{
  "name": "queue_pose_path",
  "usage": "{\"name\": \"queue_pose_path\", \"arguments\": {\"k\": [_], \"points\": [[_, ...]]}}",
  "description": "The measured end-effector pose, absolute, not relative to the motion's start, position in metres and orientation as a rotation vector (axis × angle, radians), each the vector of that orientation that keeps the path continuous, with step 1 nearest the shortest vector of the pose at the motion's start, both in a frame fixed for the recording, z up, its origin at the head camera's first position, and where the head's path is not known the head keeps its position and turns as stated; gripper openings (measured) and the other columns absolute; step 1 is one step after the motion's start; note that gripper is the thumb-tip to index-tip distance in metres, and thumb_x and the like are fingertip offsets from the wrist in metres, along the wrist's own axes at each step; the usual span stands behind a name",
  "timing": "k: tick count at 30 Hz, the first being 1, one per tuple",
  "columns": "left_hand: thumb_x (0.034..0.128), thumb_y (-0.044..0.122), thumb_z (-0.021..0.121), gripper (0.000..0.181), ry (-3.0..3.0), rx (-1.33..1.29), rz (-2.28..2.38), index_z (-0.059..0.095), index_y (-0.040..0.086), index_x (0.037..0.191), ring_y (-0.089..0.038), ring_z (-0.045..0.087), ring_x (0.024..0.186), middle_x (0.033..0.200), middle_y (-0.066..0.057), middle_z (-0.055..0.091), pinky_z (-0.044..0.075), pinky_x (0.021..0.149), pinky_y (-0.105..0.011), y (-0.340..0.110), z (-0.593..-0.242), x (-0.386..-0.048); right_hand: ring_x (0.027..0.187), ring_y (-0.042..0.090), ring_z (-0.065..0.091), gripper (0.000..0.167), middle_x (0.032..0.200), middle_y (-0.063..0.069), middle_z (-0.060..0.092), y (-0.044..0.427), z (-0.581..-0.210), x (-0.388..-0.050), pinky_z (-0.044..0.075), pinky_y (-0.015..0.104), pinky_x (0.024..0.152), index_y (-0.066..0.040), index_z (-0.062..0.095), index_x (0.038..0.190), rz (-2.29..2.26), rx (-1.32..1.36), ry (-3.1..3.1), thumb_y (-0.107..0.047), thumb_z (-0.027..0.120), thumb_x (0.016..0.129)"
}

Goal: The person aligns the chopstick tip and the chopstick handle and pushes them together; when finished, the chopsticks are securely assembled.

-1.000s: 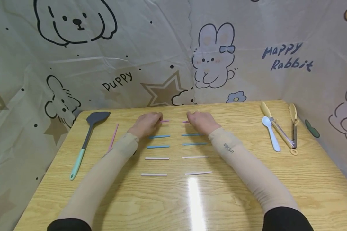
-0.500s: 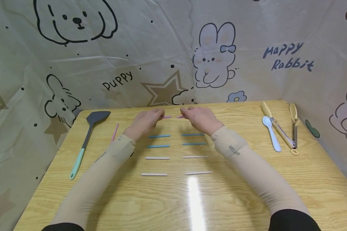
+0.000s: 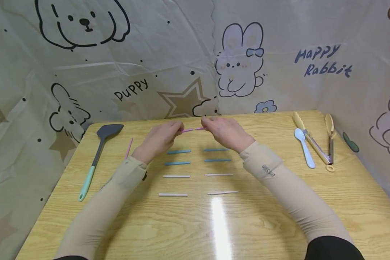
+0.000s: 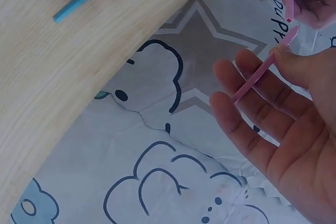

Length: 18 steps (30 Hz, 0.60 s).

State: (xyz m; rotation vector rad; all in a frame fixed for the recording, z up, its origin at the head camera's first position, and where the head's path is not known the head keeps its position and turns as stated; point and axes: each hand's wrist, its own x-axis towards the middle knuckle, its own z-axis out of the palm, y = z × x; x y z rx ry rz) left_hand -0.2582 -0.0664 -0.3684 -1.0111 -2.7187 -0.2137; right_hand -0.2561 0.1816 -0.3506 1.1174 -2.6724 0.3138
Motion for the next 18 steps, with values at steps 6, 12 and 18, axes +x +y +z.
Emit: {"name": "queue_pose_path", "arguments": {"k": [6, 12, 18], "points": [[0.1005, 0.009, 0.057, 0.006, -2.661, -1.043, -0.241, 0.060, 0.008, 0.106, -0.015, 0.052, 0.065, 0.086, -0.003, 0.061, 0.047, 0.054, -0.027, -0.0654, -0.3666, -0.2531, 0.055, 0.013, 0.052, 0.008, 0.088, 0.003, 0.066, 0.1802, -0.3486, -0.2525, 0.045, 0.026, 0.044, -0.010, 0.056, 0.100, 0.326, 1.117, -2.644, -0.009, 0.063, 0.097], [0.1021, 0.011, 0.054, 0.008, -2.641, -1.045, -0.249, 0.060, 0.007, 0.104, -0.015, 0.051, 0.065, 0.086, -0.004, 0.060, 0.047, 0.054, -0.028, -0.0640, -0.3650, -0.2517, 0.052, 0.013, 0.049, 0.010, 0.086, 0.003, 0.065, 0.1816, -0.3494, -0.2516, 0.043, 0.026, 0.043, -0.010, 0.056, 0.100, 0.318, 1.120, -2.614, -0.008, 0.065, 0.096], [0.1017, 0.010, 0.054, 0.007, -2.614, -1.060, -0.262, 0.060, 0.007, 0.103, -0.015, 0.050, 0.064, 0.086, -0.003, 0.060, 0.046, 0.053, -0.028, -0.0630, -0.3624, -0.2493, 0.054, 0.013, 0.051, 0.011, 0.088, 0.003, 0.067, 0.1840, -0.3476, -0.2511, 0.044, 0.027, 0.044, -0.011, 0.057, 0.101, 0.335, 1.124, -2.612, -0.008, 0.066, 0.095]]}}
